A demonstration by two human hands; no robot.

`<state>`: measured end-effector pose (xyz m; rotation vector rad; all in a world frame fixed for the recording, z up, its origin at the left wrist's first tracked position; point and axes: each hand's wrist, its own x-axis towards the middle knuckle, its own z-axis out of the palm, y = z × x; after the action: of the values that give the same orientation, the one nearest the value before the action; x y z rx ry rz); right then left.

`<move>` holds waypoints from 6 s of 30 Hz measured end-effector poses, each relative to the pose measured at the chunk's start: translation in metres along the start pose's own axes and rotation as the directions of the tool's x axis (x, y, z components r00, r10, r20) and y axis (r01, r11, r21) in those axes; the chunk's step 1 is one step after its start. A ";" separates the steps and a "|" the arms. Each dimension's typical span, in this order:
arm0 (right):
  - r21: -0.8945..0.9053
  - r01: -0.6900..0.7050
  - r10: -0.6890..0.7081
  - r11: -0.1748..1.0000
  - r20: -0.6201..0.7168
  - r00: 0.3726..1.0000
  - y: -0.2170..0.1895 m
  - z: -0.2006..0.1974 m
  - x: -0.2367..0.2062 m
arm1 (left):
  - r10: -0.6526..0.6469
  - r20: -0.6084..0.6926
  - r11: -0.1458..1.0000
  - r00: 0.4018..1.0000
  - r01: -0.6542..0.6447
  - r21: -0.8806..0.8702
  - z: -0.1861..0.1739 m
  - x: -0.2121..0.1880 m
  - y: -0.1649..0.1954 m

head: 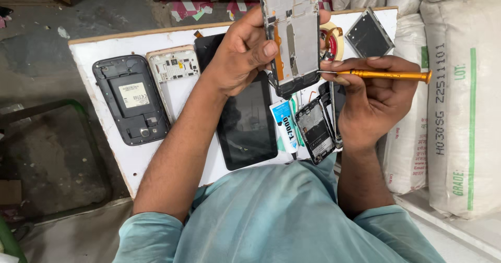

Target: The person uses a small screwdriver to pry and separate the screen assembly from the phone chassis. They carefully work along the edges to release internal clips and remove the display unit from the frame.

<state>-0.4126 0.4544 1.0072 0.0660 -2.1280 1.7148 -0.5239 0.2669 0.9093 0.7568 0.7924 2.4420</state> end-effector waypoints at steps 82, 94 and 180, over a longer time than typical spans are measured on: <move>0.427 -0.166 0.230 0.889 -0.103 0.968 0.019 -0.009 0.013 | -0.071 -0.047 0.990 0.996 0.065 -0.123 0.002 0.006 0.002; 0.462 -0.191 0.268 0.866 -0.106 0.958 0.027 -0.010 0.014 | -0.080 -0.040 0.987 0.996 0.074 -0.142 0.012 0.014 0.013; -0.383 0.281 -0.227 0.880 0.181 0.957 -0.012 0.001 0.019 | -0.055 -0.087 0.998 0.995 0.052 -0.040 0.017 0.018 0.021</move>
<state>-0.4267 0.4547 1.0243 0.3332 -2.4040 1.1227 -0.5317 0.2688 0.9407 0.6098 0.7870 2.4490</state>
